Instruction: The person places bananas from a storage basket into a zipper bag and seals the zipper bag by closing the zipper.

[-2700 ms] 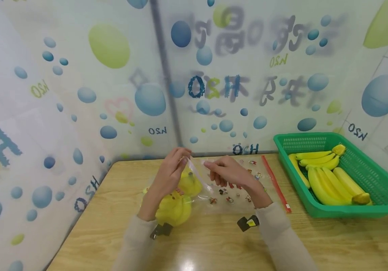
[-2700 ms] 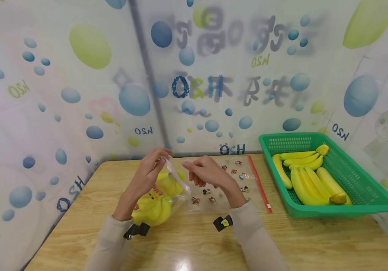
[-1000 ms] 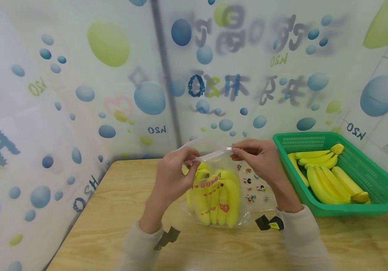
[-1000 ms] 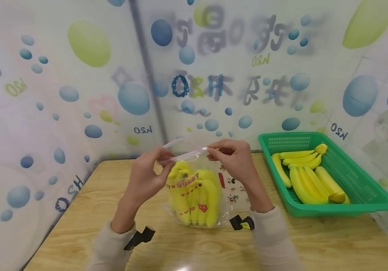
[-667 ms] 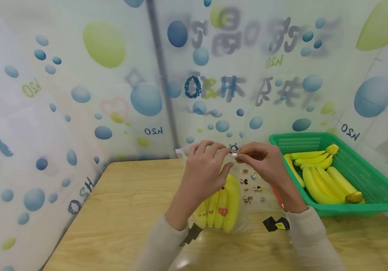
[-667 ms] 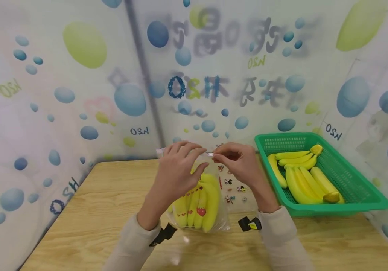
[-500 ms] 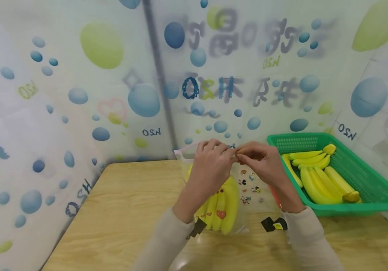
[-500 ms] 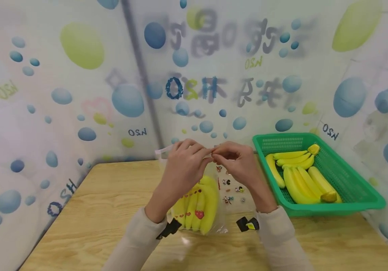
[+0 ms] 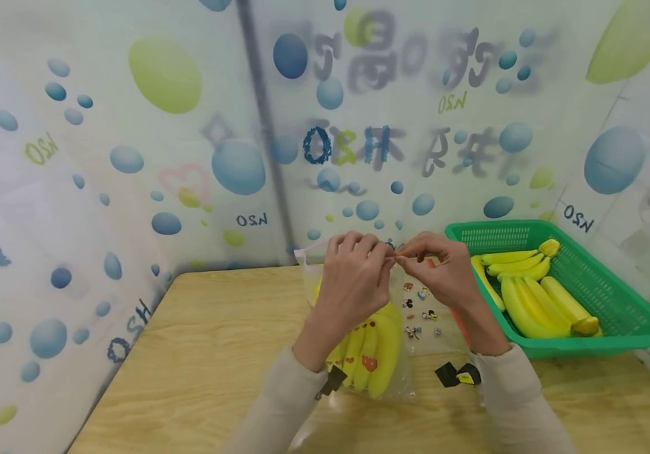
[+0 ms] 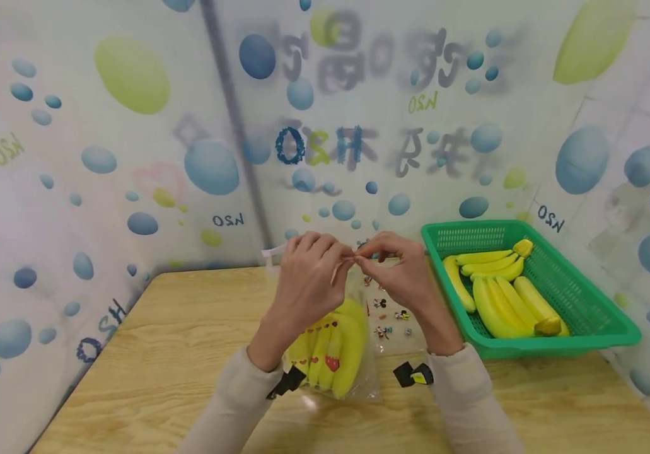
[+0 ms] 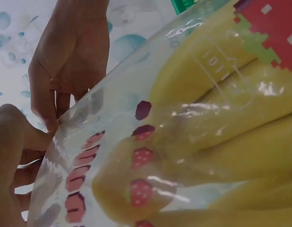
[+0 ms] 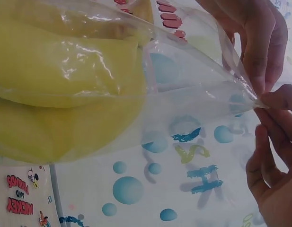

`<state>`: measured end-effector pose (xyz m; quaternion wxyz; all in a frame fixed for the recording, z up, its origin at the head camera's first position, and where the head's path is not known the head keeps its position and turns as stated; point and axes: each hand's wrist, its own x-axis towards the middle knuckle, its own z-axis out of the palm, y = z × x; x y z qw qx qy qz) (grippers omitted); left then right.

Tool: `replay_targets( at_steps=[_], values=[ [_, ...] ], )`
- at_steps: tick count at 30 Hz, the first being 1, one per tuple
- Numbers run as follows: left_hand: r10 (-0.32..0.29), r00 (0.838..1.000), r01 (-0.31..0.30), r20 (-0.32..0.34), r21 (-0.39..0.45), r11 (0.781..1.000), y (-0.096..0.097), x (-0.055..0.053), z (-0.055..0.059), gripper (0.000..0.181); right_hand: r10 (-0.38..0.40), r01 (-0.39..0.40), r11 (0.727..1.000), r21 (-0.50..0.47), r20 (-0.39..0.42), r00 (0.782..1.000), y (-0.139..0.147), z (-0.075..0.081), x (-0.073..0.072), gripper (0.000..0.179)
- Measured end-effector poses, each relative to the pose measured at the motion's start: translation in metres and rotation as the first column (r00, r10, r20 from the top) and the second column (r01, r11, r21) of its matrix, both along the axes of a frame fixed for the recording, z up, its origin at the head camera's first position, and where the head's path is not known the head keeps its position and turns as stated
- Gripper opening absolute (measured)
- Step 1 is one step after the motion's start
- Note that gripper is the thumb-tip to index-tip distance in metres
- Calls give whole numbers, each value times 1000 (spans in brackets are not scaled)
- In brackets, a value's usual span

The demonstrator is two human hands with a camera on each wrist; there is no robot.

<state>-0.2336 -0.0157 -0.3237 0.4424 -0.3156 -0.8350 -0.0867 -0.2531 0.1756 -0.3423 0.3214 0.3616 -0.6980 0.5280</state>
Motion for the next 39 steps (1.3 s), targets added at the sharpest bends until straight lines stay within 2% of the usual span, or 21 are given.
replay_targets(
  at_steps=[4, 8, 13, 17, 21, 23, 25, 28, 31, 39],
  values=[
    [6, 1000, -5, 11, -21, 1000, -3, -2, -1, 12, 5, -6, 1000, 8, 26, 1000, 2, 0, 2, 14],
    [9, 1000, -8, 20, -34, 999, -11, -2, 0, 10, -25, 24, 1000, 10, 62, 998, 10, 4, 5, 13],
    [1, 999, 0, 45, -15, 1000, -20, -3, 0, 10, -52, 54, 998, -18, 107, 993, 22, 9, 10, 0],
    [-15, 998, 15, 61, -3, 1000, -20, -2, -2, 12, -51, 55, 998, -25, 134, 990, 25, 11, 13, 4],
    [-15, 999, 15, 50, 12, 1000, -19, -1, -5, 11, -93, 91, 996, 24, 143, 985, 23, 12, 15, 2],
    [-15, 999, 14, 42, 21, 1000, -18, 0, -6, 11, -138, 128, 988, 90, 111, 984, 20, 13, 18, 9],
    [-15, 1000, 14, 27, 24, 1000, -18, 1, -8, 13, -207, 199, 962, 186, 24, 978, 15, 14, 20, 16],
    [-17, 1000, 17, -3, 27, 999, -17, 3, -11, 15, -282, 315, 901, 299, -149, 948, 4, 14, 23, 22],
    [-12, 1000, 13, -29, 31, 999, -15, 5, -11, 14, -304, 382, 863, 330, -264, 915, -7, 13, 22, 17],
    [-26, 1000, 27, -17, 63, 998, -16, 4, -12, 11, -318, 417, 860, 293, -331, 888, -12, 13, 21, 9]
  ],
)
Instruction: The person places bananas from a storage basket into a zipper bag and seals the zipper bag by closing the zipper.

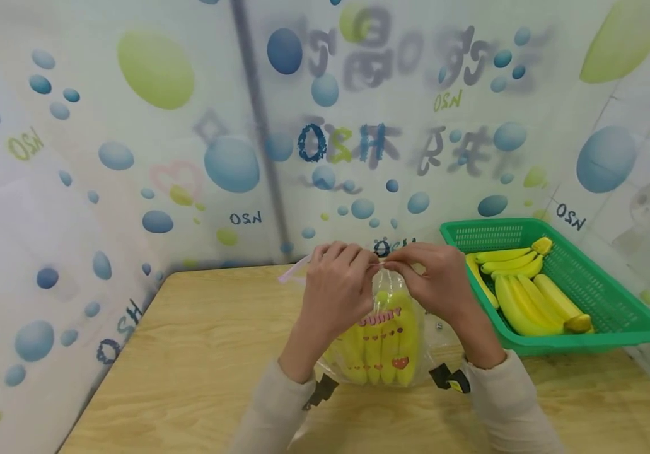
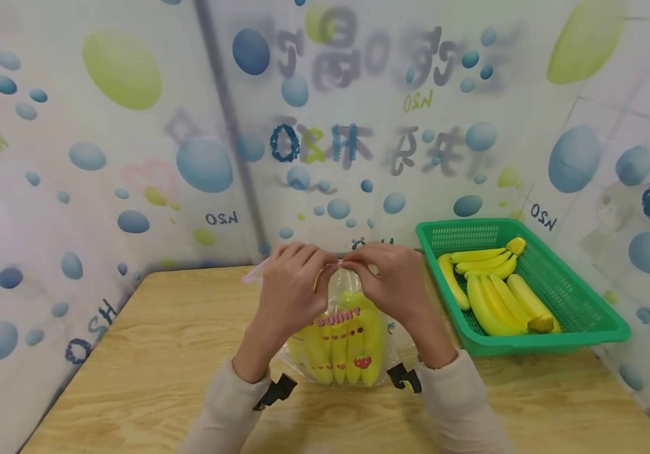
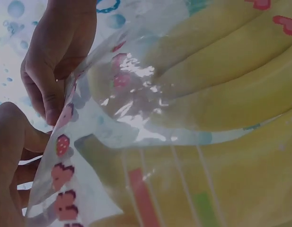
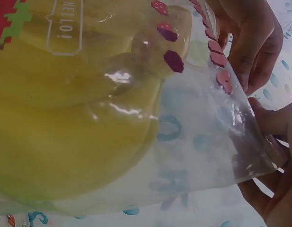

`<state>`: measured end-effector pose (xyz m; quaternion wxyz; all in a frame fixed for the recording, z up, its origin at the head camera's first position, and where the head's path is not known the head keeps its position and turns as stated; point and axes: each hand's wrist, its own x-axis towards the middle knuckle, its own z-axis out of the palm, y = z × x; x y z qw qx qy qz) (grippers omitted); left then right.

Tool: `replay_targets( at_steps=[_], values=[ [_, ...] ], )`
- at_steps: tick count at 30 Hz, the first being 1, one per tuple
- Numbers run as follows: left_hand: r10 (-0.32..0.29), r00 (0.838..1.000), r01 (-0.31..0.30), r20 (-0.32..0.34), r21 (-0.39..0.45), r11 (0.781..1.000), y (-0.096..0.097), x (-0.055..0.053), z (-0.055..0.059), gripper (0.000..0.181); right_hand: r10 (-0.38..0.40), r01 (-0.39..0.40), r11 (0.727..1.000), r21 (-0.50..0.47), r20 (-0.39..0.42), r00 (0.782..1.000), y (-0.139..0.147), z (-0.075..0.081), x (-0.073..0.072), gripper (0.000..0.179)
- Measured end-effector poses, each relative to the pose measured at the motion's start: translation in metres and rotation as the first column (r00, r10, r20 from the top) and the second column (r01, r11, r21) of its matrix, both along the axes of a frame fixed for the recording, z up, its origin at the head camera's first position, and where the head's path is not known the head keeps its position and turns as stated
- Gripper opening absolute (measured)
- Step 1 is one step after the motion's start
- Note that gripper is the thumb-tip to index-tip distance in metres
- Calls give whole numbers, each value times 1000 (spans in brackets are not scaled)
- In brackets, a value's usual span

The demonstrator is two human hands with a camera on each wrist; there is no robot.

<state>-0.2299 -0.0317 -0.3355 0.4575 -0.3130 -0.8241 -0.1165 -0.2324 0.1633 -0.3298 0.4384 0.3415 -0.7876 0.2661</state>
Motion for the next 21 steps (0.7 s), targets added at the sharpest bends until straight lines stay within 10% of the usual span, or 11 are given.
replay_targets(
  at_steps=[21],
  values=[
    [8, 995, -2, 102, -58, 998, -22, -6, 5, 12, -37, 36, 999, 25, 24, 999, 16, 2, -4, 11]
  ],
)
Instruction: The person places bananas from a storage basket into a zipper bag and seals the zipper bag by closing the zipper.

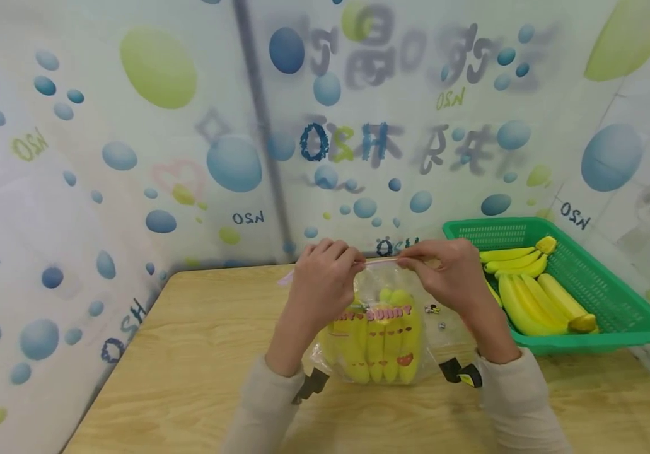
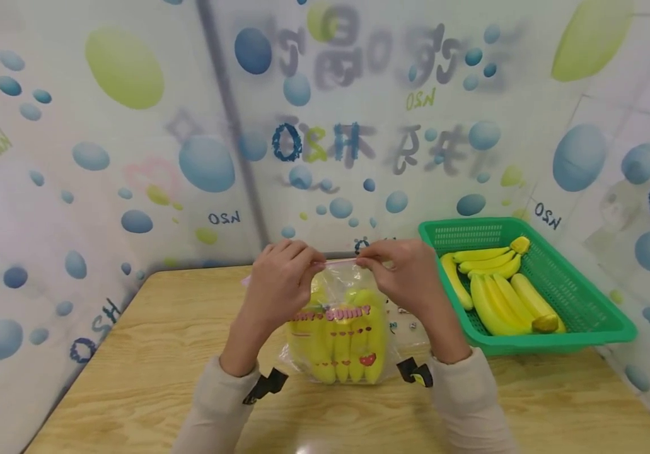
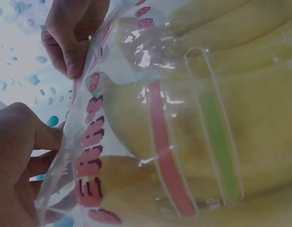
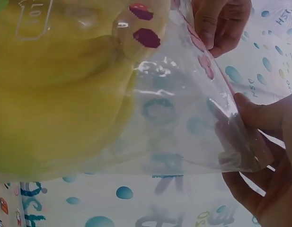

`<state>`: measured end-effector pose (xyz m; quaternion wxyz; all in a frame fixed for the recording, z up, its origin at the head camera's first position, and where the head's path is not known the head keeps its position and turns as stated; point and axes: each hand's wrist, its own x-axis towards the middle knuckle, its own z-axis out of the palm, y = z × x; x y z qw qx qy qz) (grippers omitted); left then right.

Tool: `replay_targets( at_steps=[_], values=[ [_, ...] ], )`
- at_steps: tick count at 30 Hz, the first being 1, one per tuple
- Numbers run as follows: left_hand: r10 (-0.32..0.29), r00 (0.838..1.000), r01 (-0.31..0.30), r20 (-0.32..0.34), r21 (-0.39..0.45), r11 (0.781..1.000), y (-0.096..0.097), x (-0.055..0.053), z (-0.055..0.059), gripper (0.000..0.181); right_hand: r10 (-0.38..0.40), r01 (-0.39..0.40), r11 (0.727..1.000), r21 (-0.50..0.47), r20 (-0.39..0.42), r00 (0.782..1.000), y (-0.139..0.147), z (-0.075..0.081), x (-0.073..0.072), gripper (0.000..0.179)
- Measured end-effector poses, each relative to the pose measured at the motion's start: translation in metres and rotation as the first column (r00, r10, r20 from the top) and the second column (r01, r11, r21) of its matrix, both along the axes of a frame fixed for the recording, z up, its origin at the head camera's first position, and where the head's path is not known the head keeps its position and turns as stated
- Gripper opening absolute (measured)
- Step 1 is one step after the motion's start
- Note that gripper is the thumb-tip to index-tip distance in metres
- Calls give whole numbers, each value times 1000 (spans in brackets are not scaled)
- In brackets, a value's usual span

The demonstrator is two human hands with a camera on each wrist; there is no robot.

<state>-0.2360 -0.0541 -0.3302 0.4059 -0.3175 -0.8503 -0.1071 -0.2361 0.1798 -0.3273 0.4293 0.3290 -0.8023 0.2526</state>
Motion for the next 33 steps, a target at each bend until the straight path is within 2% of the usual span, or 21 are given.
replay_targets(
  at_steps=[2, 5, 9, 13, 20, 25, 33],
  values=[
    [5, 1000, -5, -5, -19, 1000, 3, 0, -2, 10, -60, 61, 997, 48, -10, 998, 0, 1, 4, 10],
    [16, 1000, -16, -12, -35, 999, 6, 0, -4, 10, -162, 170, 975, 141, -68, 984, -5, 3, 12, 10],
    [22, 1000, -23, -20, -34, 999, 9, 1, -6, 10, -230, 256, 941, 222, -136, 964, -19, 4, 20, 8],
    [23, 999, -24, -29, -34, 999, 12, 2, -6, 10, -239, 272, 927, 259, -151, 959, -36, 0, 22, 11],
    [23, 999, -24, -39, -22, 999, 13, 1, -4, 13, -246, 266, 952, 153, -135, 960, -41, -4, 16, 5],
    [36, 998, -37, -42, -15, 999, 10, 1, -3, 13, -233, 247, 960, 131, -116, 966, -38, -3, 13, 5],
    [52, 998, -53, 17, 16, 998, -4, 0, 1, 10, -205, 208, 970, 121, -42, 978, -32, 1, 14, 6]
  ],
)
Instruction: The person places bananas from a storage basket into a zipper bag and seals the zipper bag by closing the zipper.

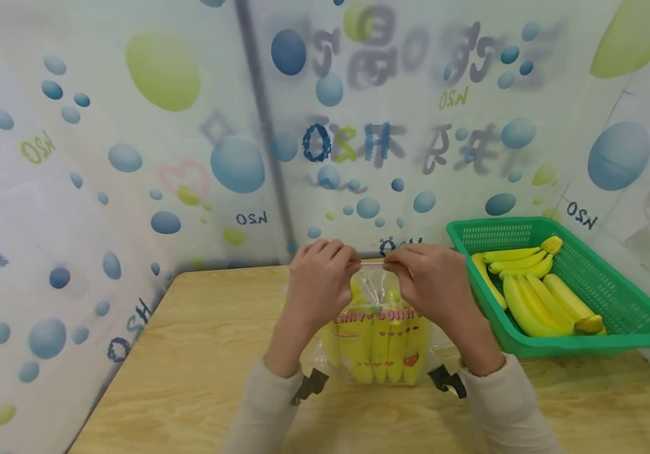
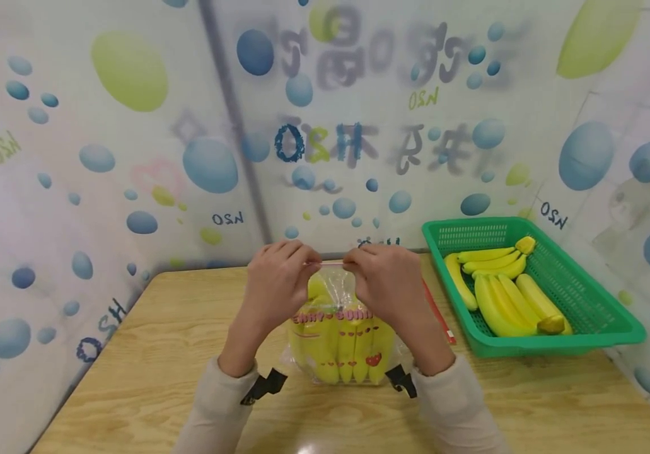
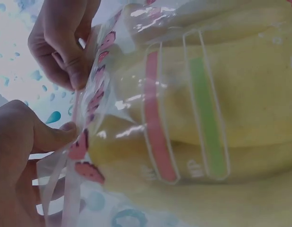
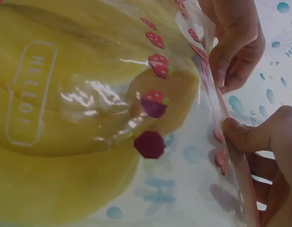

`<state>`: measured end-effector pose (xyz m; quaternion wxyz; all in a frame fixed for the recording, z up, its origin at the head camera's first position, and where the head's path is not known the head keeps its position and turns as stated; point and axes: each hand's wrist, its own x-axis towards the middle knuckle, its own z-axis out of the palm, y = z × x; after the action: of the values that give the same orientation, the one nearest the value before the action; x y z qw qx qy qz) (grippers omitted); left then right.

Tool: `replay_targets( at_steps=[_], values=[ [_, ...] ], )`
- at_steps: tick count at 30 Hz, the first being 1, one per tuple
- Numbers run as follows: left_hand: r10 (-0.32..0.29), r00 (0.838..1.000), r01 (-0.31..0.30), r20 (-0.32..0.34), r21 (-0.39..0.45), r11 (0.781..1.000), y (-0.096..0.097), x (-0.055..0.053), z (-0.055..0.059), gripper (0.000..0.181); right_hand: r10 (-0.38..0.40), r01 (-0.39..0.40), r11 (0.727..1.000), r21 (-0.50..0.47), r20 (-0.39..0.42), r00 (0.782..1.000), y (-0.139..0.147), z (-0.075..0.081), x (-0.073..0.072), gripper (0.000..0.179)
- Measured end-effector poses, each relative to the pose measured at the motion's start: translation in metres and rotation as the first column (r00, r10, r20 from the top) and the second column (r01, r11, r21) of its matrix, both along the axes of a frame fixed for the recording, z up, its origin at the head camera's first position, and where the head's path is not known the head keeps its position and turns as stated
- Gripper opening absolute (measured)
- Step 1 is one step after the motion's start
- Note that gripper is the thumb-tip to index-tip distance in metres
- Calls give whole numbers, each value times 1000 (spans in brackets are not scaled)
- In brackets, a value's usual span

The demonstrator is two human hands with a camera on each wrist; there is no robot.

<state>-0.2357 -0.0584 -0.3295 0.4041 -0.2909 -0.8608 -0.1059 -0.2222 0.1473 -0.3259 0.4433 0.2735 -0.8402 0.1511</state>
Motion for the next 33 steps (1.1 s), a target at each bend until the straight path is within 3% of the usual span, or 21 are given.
replay_targets(
  at_steps=[7, 17, 24, 29, 33],
  values=[
    [-27, 998, 25, 59, 37, 999, -12, -1, 4, 7, 17, -17, 1000, -21, 44, 999, 6, 0, -1, 7],
    [-71, 996, 71, 53, 13, 997, -11, 0, 4, 9, 1, 2, 1000, -18, 138, 990, 16, 1, 1, 4],
    [-86, 995, 86, 47, -4, 996, -5, 1, 2, 10, 63, -60, 998, -20, 203, 977, 18, 1, 1, 7],
    [-106, 994, 106, 4, -16, 994, -1, 2, -1, 10, 136, -136, 991, -13, 180, 974, 2, -3, 0, 9],
    [-112, 994, 112, -4, -20, 994, 2, 4, -1, 11, 141, -140, 990, -17, 133, 981, -9, -6, -1, 6]
  ],
)
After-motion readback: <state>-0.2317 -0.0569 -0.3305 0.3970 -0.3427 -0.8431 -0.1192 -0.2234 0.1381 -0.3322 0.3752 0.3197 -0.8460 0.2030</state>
